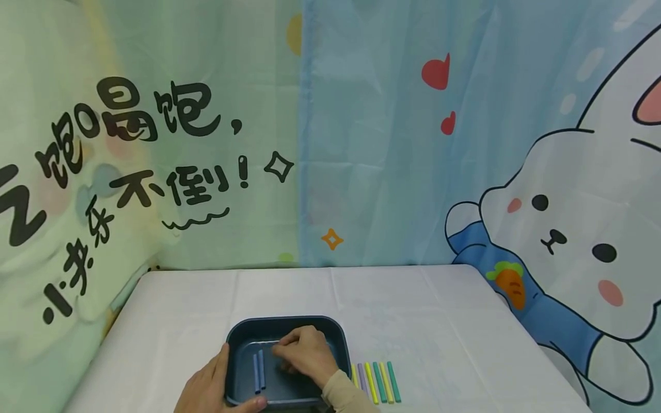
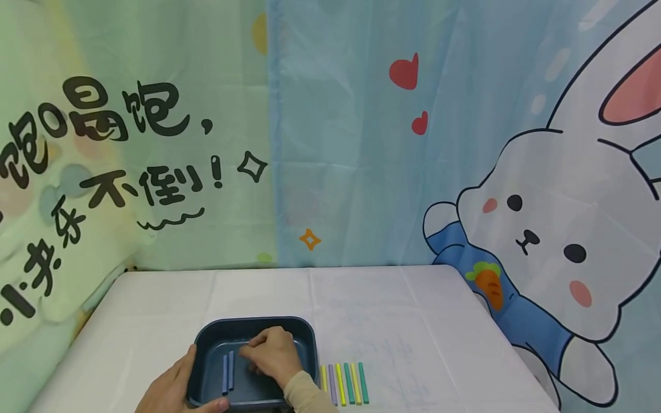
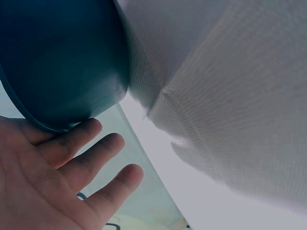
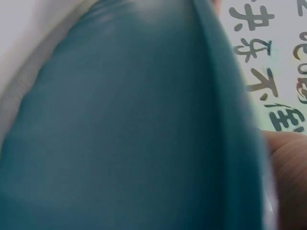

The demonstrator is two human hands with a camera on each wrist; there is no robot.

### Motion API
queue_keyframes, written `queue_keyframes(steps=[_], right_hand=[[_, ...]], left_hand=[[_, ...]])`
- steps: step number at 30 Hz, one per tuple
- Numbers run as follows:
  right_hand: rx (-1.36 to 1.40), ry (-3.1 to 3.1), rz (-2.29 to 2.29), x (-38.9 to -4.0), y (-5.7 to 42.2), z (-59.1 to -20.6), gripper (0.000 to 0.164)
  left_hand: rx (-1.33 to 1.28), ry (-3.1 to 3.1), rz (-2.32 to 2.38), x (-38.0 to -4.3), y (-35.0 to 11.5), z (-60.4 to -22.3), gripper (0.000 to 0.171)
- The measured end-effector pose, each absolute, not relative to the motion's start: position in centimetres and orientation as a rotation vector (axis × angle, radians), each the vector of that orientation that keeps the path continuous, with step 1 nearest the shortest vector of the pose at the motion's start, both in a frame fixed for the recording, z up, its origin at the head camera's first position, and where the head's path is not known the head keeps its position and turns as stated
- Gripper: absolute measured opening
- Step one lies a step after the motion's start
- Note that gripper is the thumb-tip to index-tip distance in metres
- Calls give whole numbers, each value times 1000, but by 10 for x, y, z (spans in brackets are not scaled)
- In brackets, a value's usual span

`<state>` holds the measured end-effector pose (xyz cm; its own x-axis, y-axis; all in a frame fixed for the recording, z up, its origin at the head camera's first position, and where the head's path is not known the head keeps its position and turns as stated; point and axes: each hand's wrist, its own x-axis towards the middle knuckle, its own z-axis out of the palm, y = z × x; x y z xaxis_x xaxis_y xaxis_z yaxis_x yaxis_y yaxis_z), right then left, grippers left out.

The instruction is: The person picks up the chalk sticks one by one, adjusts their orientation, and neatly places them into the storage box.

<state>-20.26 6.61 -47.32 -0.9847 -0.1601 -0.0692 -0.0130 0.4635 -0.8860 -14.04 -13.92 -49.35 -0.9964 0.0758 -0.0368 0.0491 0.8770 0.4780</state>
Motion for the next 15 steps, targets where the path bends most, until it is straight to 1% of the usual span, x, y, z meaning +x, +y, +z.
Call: queue_keyframes(steps=[7, 15], right_hand=[[-157, 2559, -1548, -200, 84, -468, 19], [-192, 2522, -1586, -199, 102, -463, 23]], left_hand=[[94, 2990, 744, -140, -138, -493, 137], [130, 3003, 782, -140, -140, -494, 135]])
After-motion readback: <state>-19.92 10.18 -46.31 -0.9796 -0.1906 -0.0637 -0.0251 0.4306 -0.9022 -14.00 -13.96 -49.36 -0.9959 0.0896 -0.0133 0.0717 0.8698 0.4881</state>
